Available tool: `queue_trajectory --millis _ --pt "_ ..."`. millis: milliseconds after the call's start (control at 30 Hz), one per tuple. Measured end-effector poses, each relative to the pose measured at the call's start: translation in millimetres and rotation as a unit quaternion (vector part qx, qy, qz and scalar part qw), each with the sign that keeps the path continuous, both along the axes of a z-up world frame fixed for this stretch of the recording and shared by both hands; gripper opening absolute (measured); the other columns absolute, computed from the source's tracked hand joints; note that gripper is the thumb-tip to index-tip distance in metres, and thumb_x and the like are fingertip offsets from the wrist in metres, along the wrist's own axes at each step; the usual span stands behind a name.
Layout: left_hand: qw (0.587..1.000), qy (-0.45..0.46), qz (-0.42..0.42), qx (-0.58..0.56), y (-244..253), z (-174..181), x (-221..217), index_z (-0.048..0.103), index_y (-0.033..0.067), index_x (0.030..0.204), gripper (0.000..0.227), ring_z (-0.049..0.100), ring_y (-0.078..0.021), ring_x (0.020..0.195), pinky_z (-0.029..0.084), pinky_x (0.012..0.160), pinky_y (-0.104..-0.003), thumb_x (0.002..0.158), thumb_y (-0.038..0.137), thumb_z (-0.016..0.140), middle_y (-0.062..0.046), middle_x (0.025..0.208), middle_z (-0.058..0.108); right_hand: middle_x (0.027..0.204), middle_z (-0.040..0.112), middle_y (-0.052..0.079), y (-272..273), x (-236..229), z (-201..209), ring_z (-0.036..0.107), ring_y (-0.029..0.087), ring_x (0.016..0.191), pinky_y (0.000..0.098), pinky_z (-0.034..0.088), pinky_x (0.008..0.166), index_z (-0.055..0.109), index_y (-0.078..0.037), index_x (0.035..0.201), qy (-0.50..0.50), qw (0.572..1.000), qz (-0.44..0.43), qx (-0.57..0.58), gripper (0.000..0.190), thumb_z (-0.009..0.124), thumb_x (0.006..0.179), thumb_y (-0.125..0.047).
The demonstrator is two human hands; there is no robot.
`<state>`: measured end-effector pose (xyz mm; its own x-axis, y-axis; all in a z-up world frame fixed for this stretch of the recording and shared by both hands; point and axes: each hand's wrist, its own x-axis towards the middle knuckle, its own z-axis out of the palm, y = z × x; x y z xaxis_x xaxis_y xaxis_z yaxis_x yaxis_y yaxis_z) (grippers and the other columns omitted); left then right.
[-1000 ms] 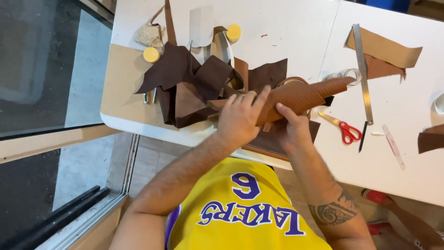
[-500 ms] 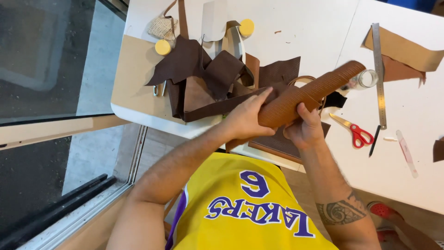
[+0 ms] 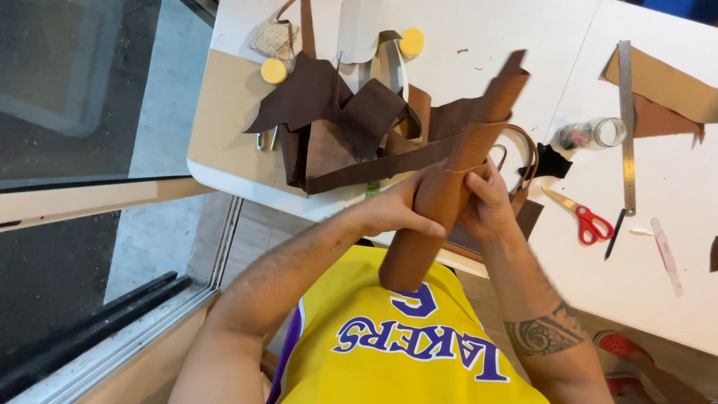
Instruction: Organizing leather scraps, inspecting a finished leather handbag, and arranging tools on a workshop table.
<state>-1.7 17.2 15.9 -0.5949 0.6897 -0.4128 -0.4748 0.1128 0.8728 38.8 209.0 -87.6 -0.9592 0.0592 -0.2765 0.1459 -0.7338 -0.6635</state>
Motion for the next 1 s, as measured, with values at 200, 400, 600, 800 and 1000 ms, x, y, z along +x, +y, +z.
queue_trajectory --millis 200,400,600,800,1000 --pt "0.978 0.003 0.2 -0.054 -82 -60 -7 0.058 0.0121 0.14 0.09 0.065 -0.0255 0.117 0.054 0.103 -0.048 0.06 0.001 0.098 -0.01 0.126 0.071 0.119 0.066 0.019 -30 -23 71 0.066 0.031 0.111 0.0422 0.055 0.095 0.052 -0.002 0.14 0.07 0.937 -0.007 0.342 0.044 0.062 0.097 0.0" --pt "0.795 0.287 0.146 -0.513 -276 -104 -140 0.051 0.0023 0.133 0.065 0.062 -0.0527 0.116 0.047 0.1 -0.065 0.078 0.012 0.085 -0.03 0.117 0.066 0.1 0.07 0.017 -22 18 44 0.069 0.024 0.091 0.0315 0.052 0.08 0.062 0.0 0.121 -0.104 0.907 -0.026 0.408 0.018 0.061 0.103 -0.006" --pt "0.811 0.166 0.154 -0.54 -400 -264 -185 0.05 0.0139 0.146 0.094 0.057 -0.0395 0.128 0.047 0.108 -0.052 0.065 0.027 0.097 -0.015 0.134 0.063 0.098 0.078 0.013 -63 58 25 0.077 0.024 0.092 0.0379 0.058 0.084 0.075 -0.007 0.114 -0.271 0.835 0.096 0.469 0.023 0.076 0.092 -0.015" --pt "0.806 0.124 0.007 -0.579 -349 -187 -177 0.019 -0.0003 0.164 0.117 0.026 -0.0523 0.148 0.022 0.127 -0.057 0.075 0.03 0.089 -0.03 0.158 0.027 0.101 0.078 0.012 -77 71 -45 0.075 0.025 0.092 0.035 0.058 0.083 0.074 -0.009 0.118 -0.228 0.797 0.173 0.532 0.029 0.077 0.092 -0.021" --pt "0.739 0.361 0.141 -0.551 -337 -193 -165 0.046 0.0014 0.152 0.083 0.036 -0.0479 0.14 0.038 0.118 -0.058 0.084 0.019 0.089 -0.022 0.148 0.035 0.161 0.037 0.019 -112 5 -6 0.074 0.035 0.1 0.052 0.061 0.09 0.043 -0.011 0.154 -0.06 0.694 0.306 0.649 0.072 0.075 0.09 -0.014"
